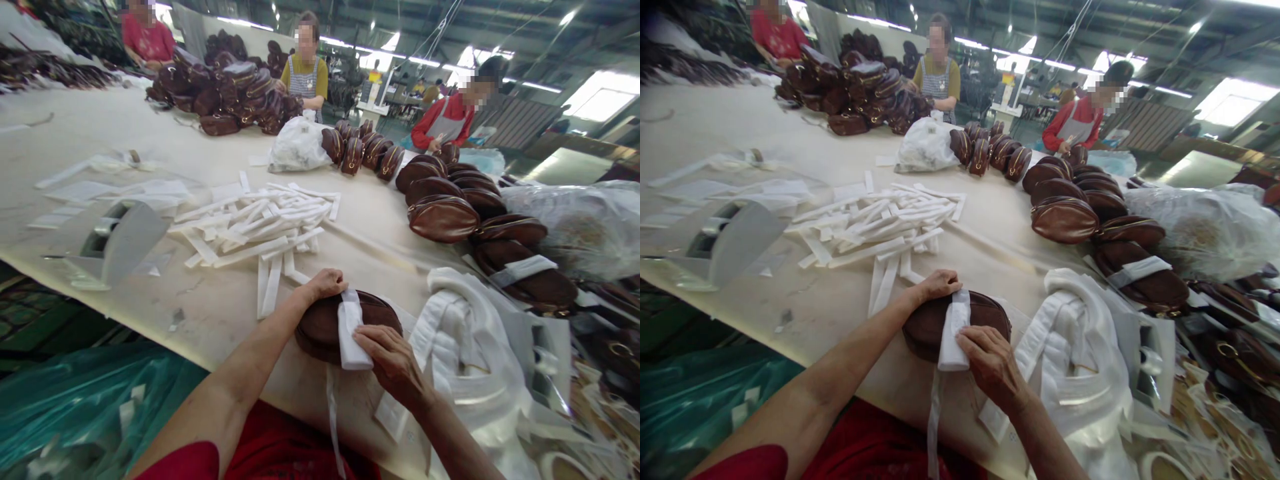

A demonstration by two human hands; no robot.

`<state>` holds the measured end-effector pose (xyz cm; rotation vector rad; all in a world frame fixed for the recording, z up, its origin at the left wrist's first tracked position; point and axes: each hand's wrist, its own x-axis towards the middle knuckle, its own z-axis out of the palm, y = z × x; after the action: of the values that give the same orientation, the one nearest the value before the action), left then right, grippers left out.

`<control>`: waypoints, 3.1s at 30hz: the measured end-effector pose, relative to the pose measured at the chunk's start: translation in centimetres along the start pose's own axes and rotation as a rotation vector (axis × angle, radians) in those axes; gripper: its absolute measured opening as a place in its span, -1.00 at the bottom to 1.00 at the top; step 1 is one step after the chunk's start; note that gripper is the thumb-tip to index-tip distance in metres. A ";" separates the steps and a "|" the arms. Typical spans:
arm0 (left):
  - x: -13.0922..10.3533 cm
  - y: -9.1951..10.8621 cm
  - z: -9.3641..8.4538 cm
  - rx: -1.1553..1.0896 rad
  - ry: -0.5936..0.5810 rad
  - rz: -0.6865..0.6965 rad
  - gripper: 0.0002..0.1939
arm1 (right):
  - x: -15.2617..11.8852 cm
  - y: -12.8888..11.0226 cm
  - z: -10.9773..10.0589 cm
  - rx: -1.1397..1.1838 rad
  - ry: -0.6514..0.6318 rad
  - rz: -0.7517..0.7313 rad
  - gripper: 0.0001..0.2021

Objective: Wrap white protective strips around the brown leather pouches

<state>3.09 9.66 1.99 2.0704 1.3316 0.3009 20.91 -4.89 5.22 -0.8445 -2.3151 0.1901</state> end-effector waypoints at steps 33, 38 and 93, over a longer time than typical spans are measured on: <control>-13.0 2.1 1.3 0.038 0.446 0.660 -0.81 | -0.3 -0.4 0.4 0.060 -0.074 -0.017 -0.55; -12.5 1.9 1.5 0.118 0.367 0.790 -0.80 | -0.8 -0.8 -0.3 0.175 -0.066 0.064 -0.50; -12.1 -2.4 2.5 0.717 0.275 1.136 -0.68 | -3.5 2.8 2.8 -0.134 -0.117 -0.225 -0.70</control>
<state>-2.93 -1.31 0.39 3.3417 0.2005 0.6594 22.64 -4.59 0.25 -0.6439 -2.5345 -0.0143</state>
